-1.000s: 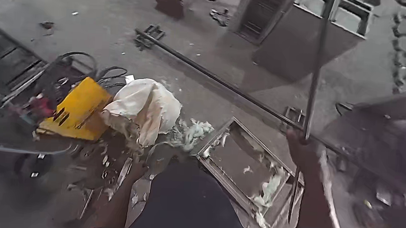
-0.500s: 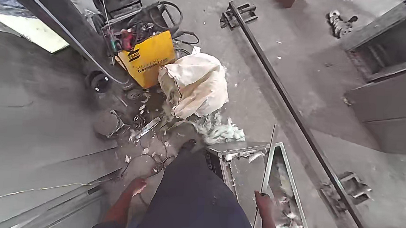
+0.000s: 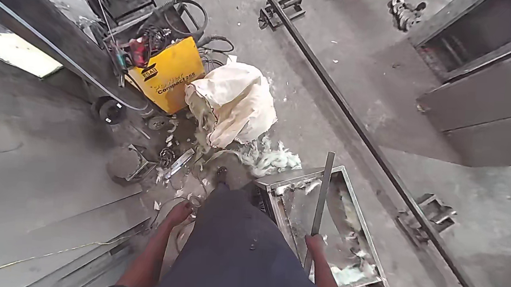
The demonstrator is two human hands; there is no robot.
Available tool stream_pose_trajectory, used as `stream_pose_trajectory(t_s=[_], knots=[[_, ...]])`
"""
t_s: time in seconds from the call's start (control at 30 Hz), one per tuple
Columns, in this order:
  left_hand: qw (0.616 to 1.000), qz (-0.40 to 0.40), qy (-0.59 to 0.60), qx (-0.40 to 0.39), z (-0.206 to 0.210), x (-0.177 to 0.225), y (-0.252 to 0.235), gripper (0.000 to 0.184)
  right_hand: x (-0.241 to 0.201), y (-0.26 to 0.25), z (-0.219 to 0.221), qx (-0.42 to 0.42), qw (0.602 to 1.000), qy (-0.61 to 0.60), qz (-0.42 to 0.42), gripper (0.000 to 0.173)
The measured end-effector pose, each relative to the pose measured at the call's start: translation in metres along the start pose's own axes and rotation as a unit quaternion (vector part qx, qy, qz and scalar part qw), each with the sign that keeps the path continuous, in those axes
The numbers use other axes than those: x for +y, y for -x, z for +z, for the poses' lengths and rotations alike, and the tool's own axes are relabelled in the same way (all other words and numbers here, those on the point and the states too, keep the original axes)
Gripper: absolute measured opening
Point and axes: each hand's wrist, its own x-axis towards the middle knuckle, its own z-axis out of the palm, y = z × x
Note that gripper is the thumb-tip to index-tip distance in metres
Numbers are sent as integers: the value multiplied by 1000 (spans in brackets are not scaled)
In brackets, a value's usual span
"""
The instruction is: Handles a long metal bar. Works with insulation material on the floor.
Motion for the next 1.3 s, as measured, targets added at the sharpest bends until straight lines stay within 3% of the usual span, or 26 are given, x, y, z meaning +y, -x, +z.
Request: stream_pose_trajectory(t_s=[0.1,0.2,0.4,0.5,0.63,0.73,0.83,0.97,1.03,1.17,1.3], knots=[[1000,20,-10,9,-27,13,-15,35,-2,2,5,23,999,28,6,48],[1000,19,-1,-2,-55,12,-26,35,-7,11,7,50,998,41,22,60],[999,-23,-17,-36,-111,-41,-59,40,-35,48,0,99,992,58,48,78],[997,-66,-17,-19,-154,-64,-65,47,-78,81,-9,168,986,14,-8,63],[995,-86,-46,-17,-201,-91,-67,43,-136,115,-14,174,973,-27,-151,39],[996,-58,-62,-6,-232,-85,-69,34,-189,122,-4,129,963,-28,-233,38],[998,-49,-36,21,-243,-59,-60,33,-239,112,17,1,955,-11,-297,38],[997,-30,-23,67,-241,-34,-39,33,-295,88,50,-155,919,180,-316,45],[996,-14,-16,92,-244,-22,-24,33,-317,86,63,-175,901,232,-323,48],[991,4,-11,137,-261,-3,-11,32,-366,104,87,-164,899,184,-362,46],[991,71,-37,110,-267,-8,-46,27,-416,109,126,-212,881,152,-395,47]])
